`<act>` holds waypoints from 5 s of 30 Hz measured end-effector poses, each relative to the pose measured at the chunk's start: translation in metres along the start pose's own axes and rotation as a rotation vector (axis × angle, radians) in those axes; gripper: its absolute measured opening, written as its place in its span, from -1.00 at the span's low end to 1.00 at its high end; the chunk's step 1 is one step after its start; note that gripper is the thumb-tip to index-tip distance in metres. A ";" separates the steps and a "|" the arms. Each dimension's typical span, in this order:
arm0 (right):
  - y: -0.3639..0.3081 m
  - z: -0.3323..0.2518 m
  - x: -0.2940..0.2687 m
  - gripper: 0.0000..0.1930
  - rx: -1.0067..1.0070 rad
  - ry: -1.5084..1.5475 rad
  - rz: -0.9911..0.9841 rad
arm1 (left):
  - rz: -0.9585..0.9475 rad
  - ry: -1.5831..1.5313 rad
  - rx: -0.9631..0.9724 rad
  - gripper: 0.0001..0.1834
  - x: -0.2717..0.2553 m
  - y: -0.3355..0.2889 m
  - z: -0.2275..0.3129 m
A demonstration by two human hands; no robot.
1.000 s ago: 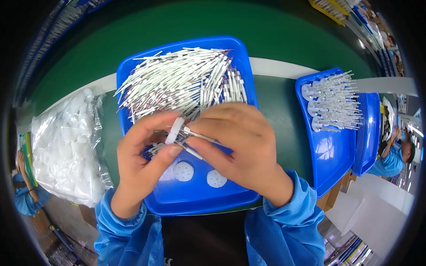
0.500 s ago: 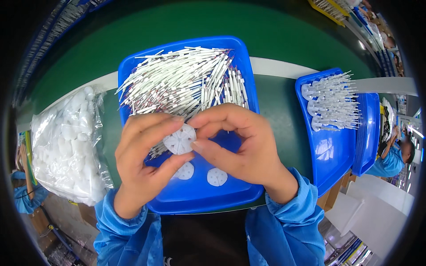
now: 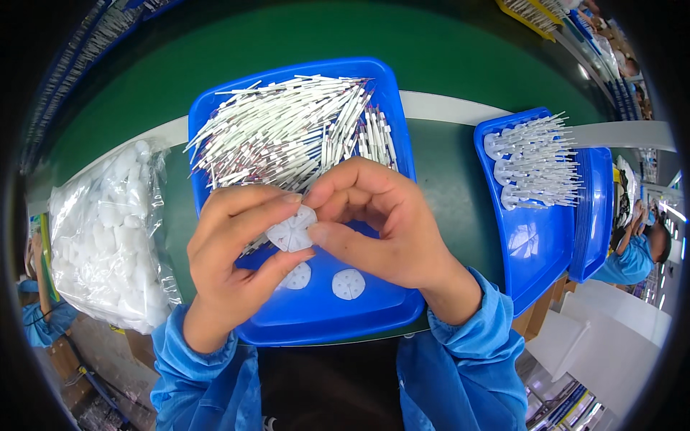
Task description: The person inserts white plastic sticks into small white cotton pads one by one. They pick up a cotton pad from a blue tray, insert a stick into it, and place the assembled swab into a separate blue tray. The process is repeated continuously throughout the clip.
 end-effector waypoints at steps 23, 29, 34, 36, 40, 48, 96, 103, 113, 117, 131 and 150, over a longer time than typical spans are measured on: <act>-0.002 0.004 0.003 -0.66 -0.032 0.031 -0.051 | 0.053 0.073 0.048 -0.42 -0.001 -0.002 0.003; -0.004 0.002 -0.001 -0.74 -0.026 -0.043 0.020 | 0.047 0.082 0.069 -0.42 0.002 -0.002 0.005; -0.015 -0.019 -0.014 -0.88 -0.068 -0.399 0.264 | 0.013 -0.027 0.003 -0.43 0.000 -0.001 0.003; -0.027 -0.046 -0.025 -0.92 -0.206 -0.956 0.427 | 0.032 -0.120 -0.049 -0.46 -0.005 -0.004 -0.001; -0.028 -0.059 0.000 -0.78 -0.364 -1.810 0.240 | 0.057 -0.269 -0.100 -0.63 -0.007 -0.006 -0.012; -0.044 -0.060 -0.003 -0.69 -0.323 -1.976 -0.072 | 0.184 -0.582 -0.401 -0.69 -0.009 -0.017 -0.040; 0.010 -0.026 0.023 -0.74 -0.493 -1.570 -0.045 | 0.377 -0.824 -0.635 -0.35 -0.020 -0.017 -0.062; 0.031 -0.015 0.045 -0.78 -0.561 -1.770 0.133 | 0.360 -0.824 -0.592 -0.32 -0.021 -0.021 -0.063; 0.026 0.003 0.091 -0.95 -0.873 -1.663 -0.268 | 0.473 -0.927 -0.553 -0.24 -0.026 -0.024 -0.065; 0.037 -0.006 0.084 -0.97 -0.841 -1.714 -0.111 | 0.492 -0.928 -0.512 -0.27 -0.028 -0.024 -0.063; -0.005 -0.036 0.003 -0.71 -0.392 -1.712 0.225 | 0.320 -0.941 -0.426 -0.52 -0.014 -0.021 -0.046; 0.011 -0.034 0.013 -0.77 -0.461 -0.919 0.211 | 0.227 -0.588 -0.383 -0.61 -0.013 -0.016 -0.040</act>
Point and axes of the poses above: each hand's wrist, its own y-axis towards the middle knuckle, its own x-axis out of the palm, z = x × y, the point moved 7 cm from there along y, towards the middle knuckle, and after that the axes turned 2 degrees about x, right-handed, at the moved point
